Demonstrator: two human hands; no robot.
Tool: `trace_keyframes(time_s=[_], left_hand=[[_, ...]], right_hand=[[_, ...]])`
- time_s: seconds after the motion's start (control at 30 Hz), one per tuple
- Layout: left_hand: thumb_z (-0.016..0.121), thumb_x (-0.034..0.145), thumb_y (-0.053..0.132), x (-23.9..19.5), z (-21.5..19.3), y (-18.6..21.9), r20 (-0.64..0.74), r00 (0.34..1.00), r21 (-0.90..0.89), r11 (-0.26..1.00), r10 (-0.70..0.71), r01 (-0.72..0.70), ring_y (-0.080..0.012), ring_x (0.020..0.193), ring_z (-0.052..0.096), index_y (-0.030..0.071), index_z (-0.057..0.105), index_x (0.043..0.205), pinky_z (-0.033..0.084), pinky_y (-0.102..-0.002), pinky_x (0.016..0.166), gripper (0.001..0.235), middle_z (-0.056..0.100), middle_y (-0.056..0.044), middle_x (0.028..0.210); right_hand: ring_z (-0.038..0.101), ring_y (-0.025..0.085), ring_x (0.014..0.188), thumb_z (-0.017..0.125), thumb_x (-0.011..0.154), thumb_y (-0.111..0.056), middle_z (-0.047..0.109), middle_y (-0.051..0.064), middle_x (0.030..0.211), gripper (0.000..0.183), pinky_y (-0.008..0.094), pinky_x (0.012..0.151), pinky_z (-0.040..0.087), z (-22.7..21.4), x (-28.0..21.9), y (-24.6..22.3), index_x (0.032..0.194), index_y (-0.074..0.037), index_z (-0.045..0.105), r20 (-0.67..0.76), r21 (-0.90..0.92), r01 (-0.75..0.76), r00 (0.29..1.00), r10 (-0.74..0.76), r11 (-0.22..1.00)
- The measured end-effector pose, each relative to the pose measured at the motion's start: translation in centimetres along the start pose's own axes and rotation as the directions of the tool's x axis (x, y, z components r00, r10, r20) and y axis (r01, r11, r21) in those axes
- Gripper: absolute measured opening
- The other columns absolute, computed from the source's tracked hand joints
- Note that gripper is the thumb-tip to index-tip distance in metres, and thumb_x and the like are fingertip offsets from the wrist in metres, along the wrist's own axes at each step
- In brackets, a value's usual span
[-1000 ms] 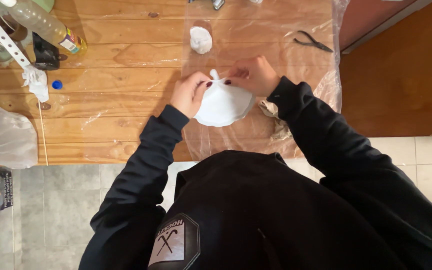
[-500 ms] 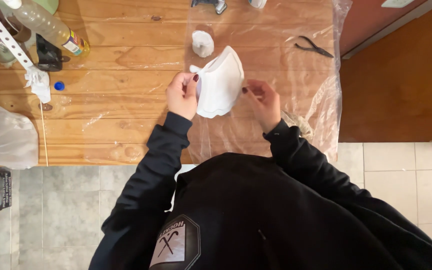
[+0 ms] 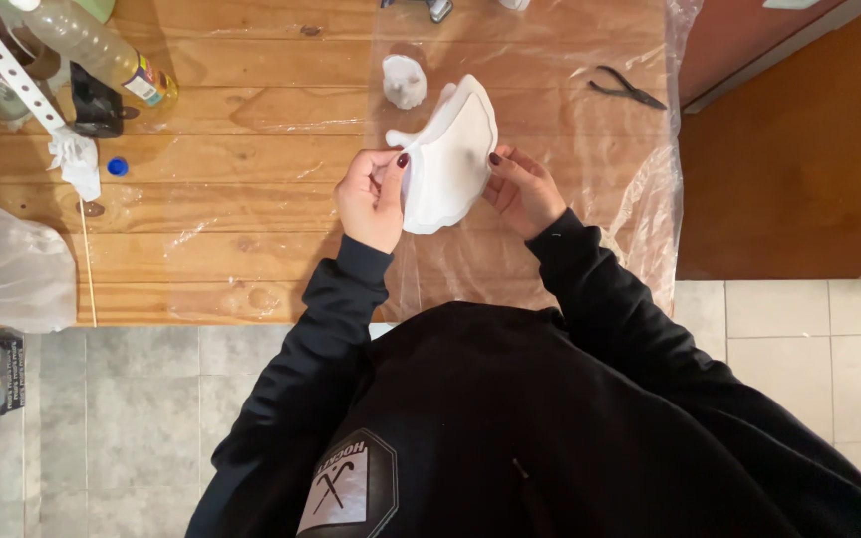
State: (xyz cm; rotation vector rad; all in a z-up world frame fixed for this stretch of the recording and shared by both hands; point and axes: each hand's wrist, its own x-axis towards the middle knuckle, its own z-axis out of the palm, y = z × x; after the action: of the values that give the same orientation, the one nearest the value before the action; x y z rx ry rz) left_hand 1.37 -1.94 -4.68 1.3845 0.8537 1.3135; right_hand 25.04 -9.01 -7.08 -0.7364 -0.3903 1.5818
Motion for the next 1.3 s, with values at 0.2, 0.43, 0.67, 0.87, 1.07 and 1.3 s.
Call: trace_keyframes(time_s=[0.2, 0.43, 0.67, 0.87, 1.07, 1.3], left_hand=[[0.069, 0.1, -0.003, 0.0, -0.1, 1.3, 0.054, 0.996, -0.231, 0.97, -0.066, 0.077, -0.0055, 0.084, 0.066, -0.002, 0.061, 0.098, 0.055, -0.022, 0.078, 0.008, 0.074, -0.006, 0.096], [0.069, 0.099, -0.004, -0.5, -1.2, 0.9, 0.228, 0.972, -0.418, 0.895, -0.06, 0.153, -0.0116, 0.108, 0.069, -0.002, 0.058, 0.107, 0.056, -0.027, 0.095, 0.014, 0.071, -0.016, 0.127], [0.06, 0.104, 0.02, 0.6, 0.3, -1.8, 0.355, 0.834, -0.547, 0.629, -0.422, 0.552, -0.0155, 0.12, 0.062, 0.002, 0.058, 0.13, 0.051, -0.033, 0.098, 0.032, 0.066, -0.009, 0.134], [0.062, 0.105, 0.016, 0.6, 2.5, -5.0, 0.461, 0.777, -0.463, 0.631, -0.429, 0.622, -0.0209, 0.133, 0.054, -0.002, 0.054, 0.145, 0.043, -0.035, 0.112, 0.044, 0.06, -0.011, 0.14], [0.055, 0.095, -0.001, 2.6, 1.2, -2.6, 0.484, 0.856, -0.477, 0.765, -0.182, 0.432, -0.0167, 0.146, 0.045, 0.009, 0.042, 0.154, 0.039, -0.032, 0.119, 0.062, 0.049, -0.006, 0.154], [0.08, 0.08, 0.002, 1.5, -0.4, 2.2, 0.508, 0.859, 0.229, 0.953, 0.055, -0.197, -0.0249, 0.121, 0.064, 0.002, 0.049, 0.137, 0.052, -0.036, 0.104, 0.065, 0.062, -0.012, 0.127]], right_hand=[[0.067, 0.018, 0.115, 0.065, 0.106, -0.009, 0.07, 0.004, 0.121, 0.015, 0.036, 0.107, 0.052, -0.1, 0.9, 0.5, 0.121, -0.005, 0.062, 0.054, -0.01, 0.012, 0.998, -0.011, 1.0], [0.067, 0.019, 0.117, 0.06, 0.107, -0.01, 0.071, 0.006, 0.123, 0.018, 0.038, 0.107, 0.052, 0.5, 0.6, 0.3, 0.124, -0.005, 0.063, 0.117, -0.009, 0.025, 0.993, -0.024, 1.0], [0.065, 0.022, 0.127, 0.062, 0.105, -0.014, 0.065, 0.008, 0.138, 0.041, 0.042, 0.114, 0.049, 1.0, 0.5, 0.6, 0.144, -0.006, 0.052, 0.203, 0.098, -0.031, 0.979, 0.01, 0.995], [0.066, 0.023, 0.121, 0.065, 0.103, -0.021, 0.066, 0.008, 0.134, 0.048, 0.044, 0.106, 0.052, 1.2, 0.2, 1.3, 0.146, -0.005, 0.052, 0.245, 0.102, -0.161, 0.961, 0.132, 0.982], [0.067, 0.026, 0.114, 0.065, 0.104, -0.021, 0.068, 0.014, 0.127, 0.042, 0.043, 0.104, 0.053, -3.9, 0.9, 3.8, 0.136, 0.004, 0.057, 0.271, 0.126, -0.232, 0.943, 0.192, 0.964], [0.065, 0.025, 0.114, 0.06, 0.102, -0.019, 0.065, 0.016, 0.129, 0.046, 0.041, 0.101, 0.051, -2.7, 0.2, 3.3, 0.141, 0.003, 0.052, 0.215, 0.012, -0.352, 0.915, 0.342, 0.936]])
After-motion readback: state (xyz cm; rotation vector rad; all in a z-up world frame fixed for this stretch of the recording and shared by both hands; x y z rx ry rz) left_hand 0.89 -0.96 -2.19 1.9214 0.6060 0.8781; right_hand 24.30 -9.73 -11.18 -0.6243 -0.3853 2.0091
